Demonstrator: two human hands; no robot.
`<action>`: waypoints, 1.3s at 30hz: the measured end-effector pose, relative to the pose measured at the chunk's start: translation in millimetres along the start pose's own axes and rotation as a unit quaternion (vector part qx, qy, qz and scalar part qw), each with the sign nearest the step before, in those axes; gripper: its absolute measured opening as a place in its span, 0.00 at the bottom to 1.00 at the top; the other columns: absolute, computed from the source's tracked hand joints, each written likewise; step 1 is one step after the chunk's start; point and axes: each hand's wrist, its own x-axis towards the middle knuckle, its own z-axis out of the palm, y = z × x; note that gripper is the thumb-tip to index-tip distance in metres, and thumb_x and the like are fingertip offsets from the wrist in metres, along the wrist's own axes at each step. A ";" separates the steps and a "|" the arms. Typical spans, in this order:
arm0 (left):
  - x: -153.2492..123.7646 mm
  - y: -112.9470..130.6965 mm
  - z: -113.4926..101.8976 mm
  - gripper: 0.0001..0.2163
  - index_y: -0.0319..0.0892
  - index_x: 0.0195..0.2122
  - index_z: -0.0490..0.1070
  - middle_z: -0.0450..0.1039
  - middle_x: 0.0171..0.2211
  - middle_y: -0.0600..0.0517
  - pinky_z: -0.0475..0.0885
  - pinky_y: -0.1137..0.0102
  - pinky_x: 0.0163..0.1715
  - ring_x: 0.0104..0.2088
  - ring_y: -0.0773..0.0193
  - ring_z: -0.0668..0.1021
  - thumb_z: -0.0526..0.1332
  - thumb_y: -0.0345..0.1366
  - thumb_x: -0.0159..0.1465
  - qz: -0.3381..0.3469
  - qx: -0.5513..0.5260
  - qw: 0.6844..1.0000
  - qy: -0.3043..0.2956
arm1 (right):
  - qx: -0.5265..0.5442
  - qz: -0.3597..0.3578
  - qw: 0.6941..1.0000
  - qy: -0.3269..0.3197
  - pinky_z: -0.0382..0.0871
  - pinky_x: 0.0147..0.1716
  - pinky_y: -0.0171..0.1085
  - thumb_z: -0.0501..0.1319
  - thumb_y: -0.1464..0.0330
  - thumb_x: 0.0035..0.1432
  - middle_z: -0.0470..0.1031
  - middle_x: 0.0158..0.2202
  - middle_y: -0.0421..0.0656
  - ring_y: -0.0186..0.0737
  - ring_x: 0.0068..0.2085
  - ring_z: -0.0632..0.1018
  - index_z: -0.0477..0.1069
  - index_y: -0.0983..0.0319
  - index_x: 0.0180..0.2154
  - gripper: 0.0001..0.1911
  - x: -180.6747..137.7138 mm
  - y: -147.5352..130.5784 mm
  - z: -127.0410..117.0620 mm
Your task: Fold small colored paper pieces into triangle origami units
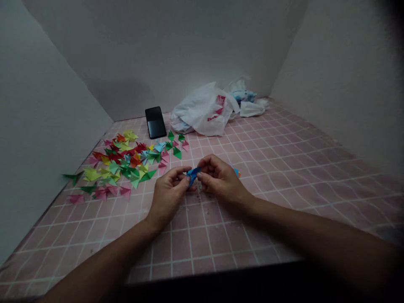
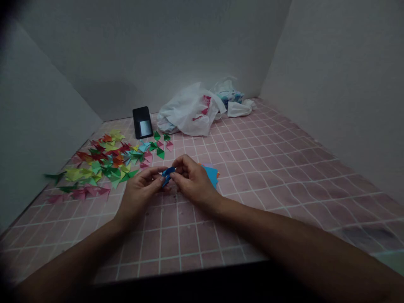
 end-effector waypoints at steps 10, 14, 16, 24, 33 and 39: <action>-1.6 -1.2 1.1 0.13 0.37 0.42 0.75 0.73 0.25 0.55 0.75 0.74 0.26 0.24 0.69 0.75 0.66 0.35 0.56 0.019 0.034 0.999 -0.027 | -0.120 -0.041 0.992 0.006 0.62 0.30 0.35 0.59 0.72 0.55 0.69 0.27 0.38 0.34 0.30 0.69 0.68 0.62 0.31 0.01 -2.1 -3.5 -2.8; -2.4 -3.4 1.5 0.13 0.38 0.42 0.75 0.74 0.29 0.54 0.76 0.72 0.28 0.27 0.68 0.76 0.66 0.38 0.57 0.008 0.017 0.999 -0.032 | -0.172 -0.068 0.983 0.019 0.62 0.30 0.35 0.59 0.74 0.54 0.68 0.27 0.38 0.35 0.30 0.69 0.68 0.62 0.29 0.03 -1.6 -4.5 -3.2; -2.8 -4.2 1.5 0.13 0.38 0.42 0.74 0.73 0.28 0.54 0.75 0.73 0.28 0.26 0.68 0.76 0.66 0.38 0.58 0.012 0.031 0.999 -0.034 | -0.200 -0.095 0.975 0.021 0.62 0.31 0.35 0.59 0.76 0.52 0.69 0.28 0.38 0.35 0.31 0.70 0.68 0.62 0.30 0.04 -1.8 -4.4 -3.0; -1.8 -3.9 -0.4 0.10 0.40 0.42 0.70 0.69 0.24 0.58 0.69 0.75 0.25 0.24 0.70 0.74 0.64 0.32 0.59 0.044 0.064 0.995 -0.066 | -0.269 -0.139 0.953 -0.003 0.61 0.31 0.35 0.57 0.79 0.52 0.71 0.27 0.39 0.35 0.30 0.71 0.66 0.62 0.28 0.07 -4.7 -3.8 -3.6; 2.7 2.0 -3.2 0.09 0.39 0.39 0.73 0.73 0.23 0.56 0.69 0.74 0.25 0.22 0.70 0.75 0.64 0.33 0.58 -0.022 0.049 0.995 -0.081 | -0.253 -0.120 0.960 -0.002 0.60 0.31 0.34 0.57 0.80 0.52 0.70 0.26 0.38 0.33 0.29 0.69 0.67 0.62 0.28 0.07 -4.6 -6.8 -3.6; 2.2 0.1 -2.8 0.07 0.39 0.37 0.73 0.72 0.24 0.56 0.67 0.75 0.23 0.21 0.72 0.73 0.65 0.36 0.59 -0.020 0.027 0.996 -0.081 | -0.217 -0.070 0.974 -0.013 0.59 0.29 0.34 0.57 0.78 0.53 0.68 0.25 0.36 0.33 0.27 0.68 0.68 0.62 0.29 0.06 -3.0 -9.4 -3.8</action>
